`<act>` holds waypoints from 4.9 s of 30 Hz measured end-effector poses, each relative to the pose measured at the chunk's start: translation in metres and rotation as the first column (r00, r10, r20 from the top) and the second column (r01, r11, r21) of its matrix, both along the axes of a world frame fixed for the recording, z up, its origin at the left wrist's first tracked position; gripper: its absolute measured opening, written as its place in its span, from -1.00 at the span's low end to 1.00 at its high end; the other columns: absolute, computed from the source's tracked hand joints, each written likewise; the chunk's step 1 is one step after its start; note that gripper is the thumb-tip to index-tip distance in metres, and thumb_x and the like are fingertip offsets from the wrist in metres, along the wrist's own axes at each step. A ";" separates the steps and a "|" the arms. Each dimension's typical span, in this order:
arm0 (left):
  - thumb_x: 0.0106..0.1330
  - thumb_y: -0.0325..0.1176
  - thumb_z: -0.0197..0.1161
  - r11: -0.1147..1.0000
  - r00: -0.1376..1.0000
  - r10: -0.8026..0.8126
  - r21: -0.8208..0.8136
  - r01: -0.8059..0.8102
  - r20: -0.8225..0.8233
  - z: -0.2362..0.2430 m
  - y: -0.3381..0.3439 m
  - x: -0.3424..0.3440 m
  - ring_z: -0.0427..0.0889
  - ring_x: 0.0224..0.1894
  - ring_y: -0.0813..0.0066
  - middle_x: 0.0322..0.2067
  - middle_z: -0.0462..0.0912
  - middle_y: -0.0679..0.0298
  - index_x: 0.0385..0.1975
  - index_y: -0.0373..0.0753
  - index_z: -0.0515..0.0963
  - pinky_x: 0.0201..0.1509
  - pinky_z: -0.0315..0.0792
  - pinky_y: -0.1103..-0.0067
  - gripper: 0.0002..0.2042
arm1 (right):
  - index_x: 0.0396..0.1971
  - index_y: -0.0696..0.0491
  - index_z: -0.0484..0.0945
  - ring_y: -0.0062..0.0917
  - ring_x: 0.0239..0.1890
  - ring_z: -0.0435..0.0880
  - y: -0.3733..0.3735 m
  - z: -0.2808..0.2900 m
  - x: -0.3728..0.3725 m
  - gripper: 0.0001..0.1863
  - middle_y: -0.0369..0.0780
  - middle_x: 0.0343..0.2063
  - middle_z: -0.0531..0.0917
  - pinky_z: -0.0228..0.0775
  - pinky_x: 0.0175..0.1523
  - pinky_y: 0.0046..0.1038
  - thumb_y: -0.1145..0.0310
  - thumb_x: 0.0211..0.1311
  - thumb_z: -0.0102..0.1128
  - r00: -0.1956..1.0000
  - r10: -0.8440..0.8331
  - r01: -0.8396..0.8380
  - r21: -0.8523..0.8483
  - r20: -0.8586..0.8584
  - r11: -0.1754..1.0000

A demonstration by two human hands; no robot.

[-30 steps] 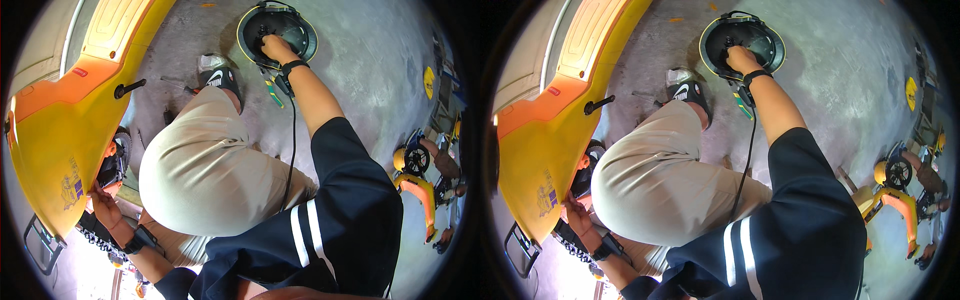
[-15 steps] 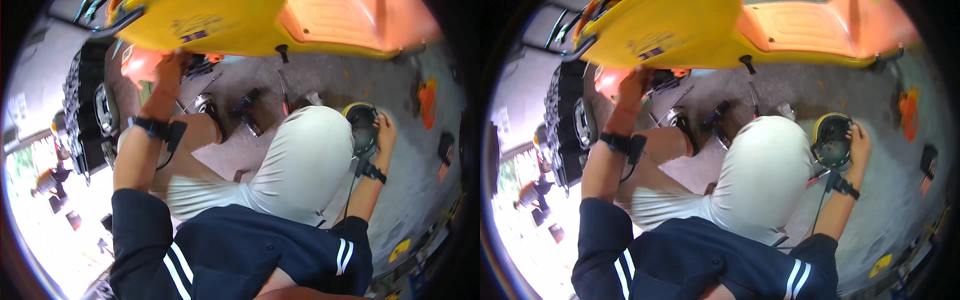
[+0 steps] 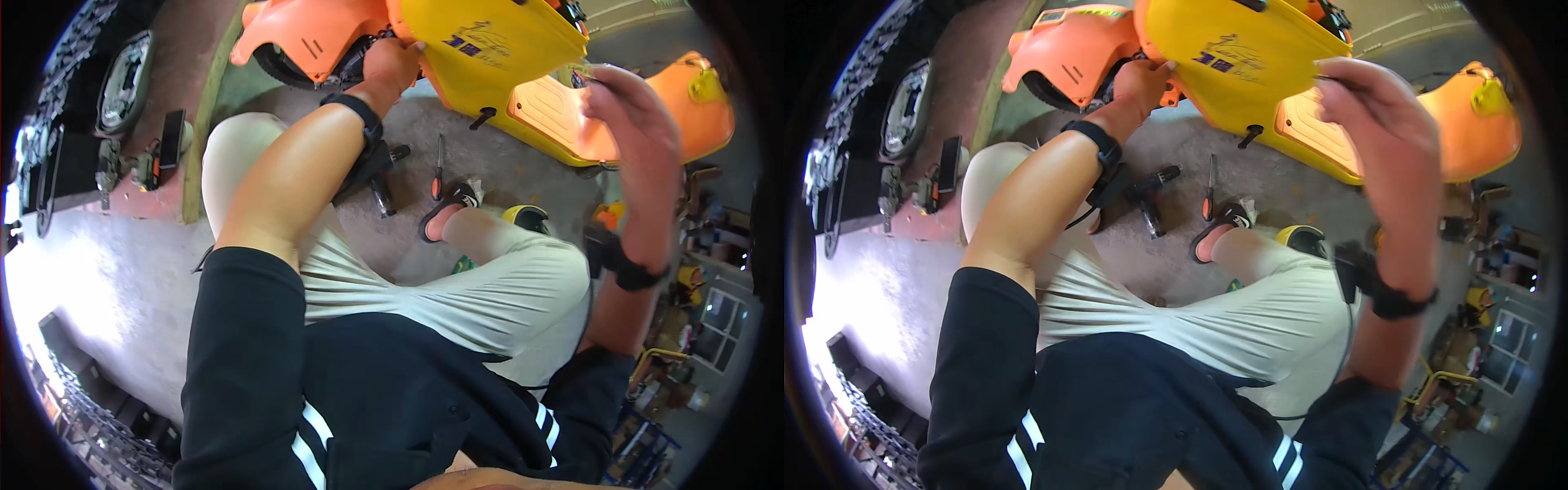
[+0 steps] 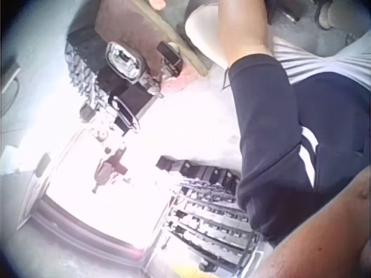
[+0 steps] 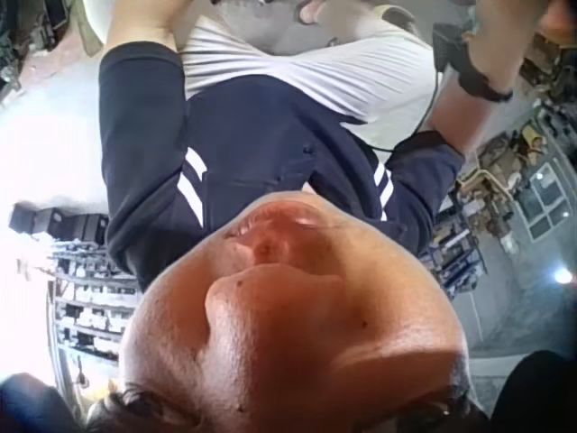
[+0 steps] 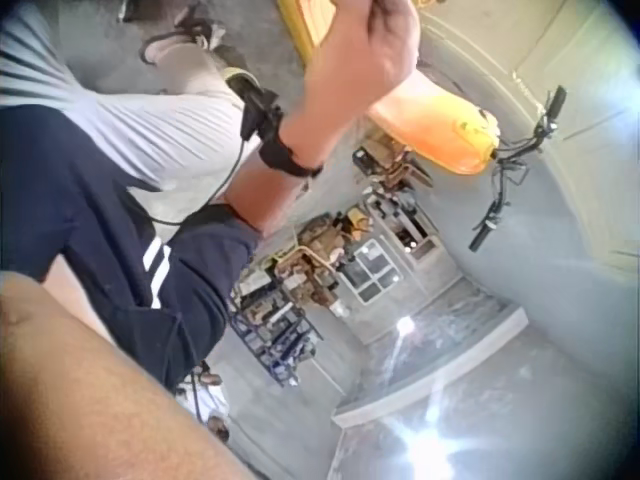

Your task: The recorder uses a screwdriver and power drill to remove and install panels on a yellow motorcycle.

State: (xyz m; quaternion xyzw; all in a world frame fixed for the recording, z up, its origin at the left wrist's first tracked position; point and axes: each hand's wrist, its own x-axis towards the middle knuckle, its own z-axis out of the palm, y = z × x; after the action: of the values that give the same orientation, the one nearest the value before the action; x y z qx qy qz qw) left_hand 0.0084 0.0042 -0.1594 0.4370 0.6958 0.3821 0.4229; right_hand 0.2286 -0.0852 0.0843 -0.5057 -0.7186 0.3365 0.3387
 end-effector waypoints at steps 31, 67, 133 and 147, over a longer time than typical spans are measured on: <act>0.36 -0.08 0.10 1.000 0.997 -0.003 -0.003 0.003 0.082 -0.011 0.004 -0.024 0.69 -0.15 0.08 -0.23 0.71 0.05 -0.24 -0.15 0.70 -0.04 0.55 0.31 -0.68 | -0.27 0.05 0.72 -0.38 -0.29 0.67 0.106 -0.227 -0.139 -0.85 -0.21 -0.36 0.68 0.52 -0.15 -0.41 0.38 0.15 0.38 0.916 -0.175 -0.133 0.686 0.360 0.716; 0.35 -0.07 0.06 0.999 0.993 0.008 -0.034 -0.004 0.114 -0.014 0.006 -0.023 0.68 -0.11 0.05 -0.21 0.71 0.04 -0.22 -0.13 0.71 0.02 0.52 0.30 -0.66 | -0.54 0.00 0.74 -0.25 -0.49 0.68 0.102 -0.208 -0.169 -0.58 -0.18 -0.57 0.70 0.50 -0.30 -0.29 -0.10 0.08 0.36 0.630 -0.524 0.199 0.532 0.573 0.823; 0.30 -0.05 0.21 0.954 0.898 -0.216 0.110 0.277 -0.383 -0.011 0.015 -0.045 0.70 -0.21 0.12 -0.28 0.72 0.02 -0.23 -0.26 0.69 -0.02 0.50 0.43 -0.64 | -0.17 0.15 0.56 -0.61 -0.32 0.60 -0.068 -0.264 -0.037 -0.82 -0.27 -0.28 0.65 0.44 -0.19 -0.54 0.56 0.22 0.16 0.978 -0.056 0.018 -0.189 -0.199 0.982; 0.36 -0.30 0.30 0.983 0.837 -0.118 0.183 0.022 0.535 -0.008 0.022 -0.058 0.54 -0.26 0.58 -0.25 0.66 0.32 0.02 -0.34 0.60 -0.17 0.40 0.64 -0.68 | -0.26 0.17 0.63 -0.52 -0.35 0.69 -0.038 -0.236 -0.072 -0.85 -0.21 -0.41 0.70 0.50 -0.19 -0.50 0.54 0.14 0.26 0.987 0.007 0.024 0.195 -0.159 0.980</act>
State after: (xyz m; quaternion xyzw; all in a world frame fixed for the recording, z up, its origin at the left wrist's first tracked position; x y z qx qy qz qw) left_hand -0.0494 0.0261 -0.1670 0.3701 0.4958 0.5322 0.5779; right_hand 0.1565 -0.1228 -0.1520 -0.4443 -0.7168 0.3017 0.4447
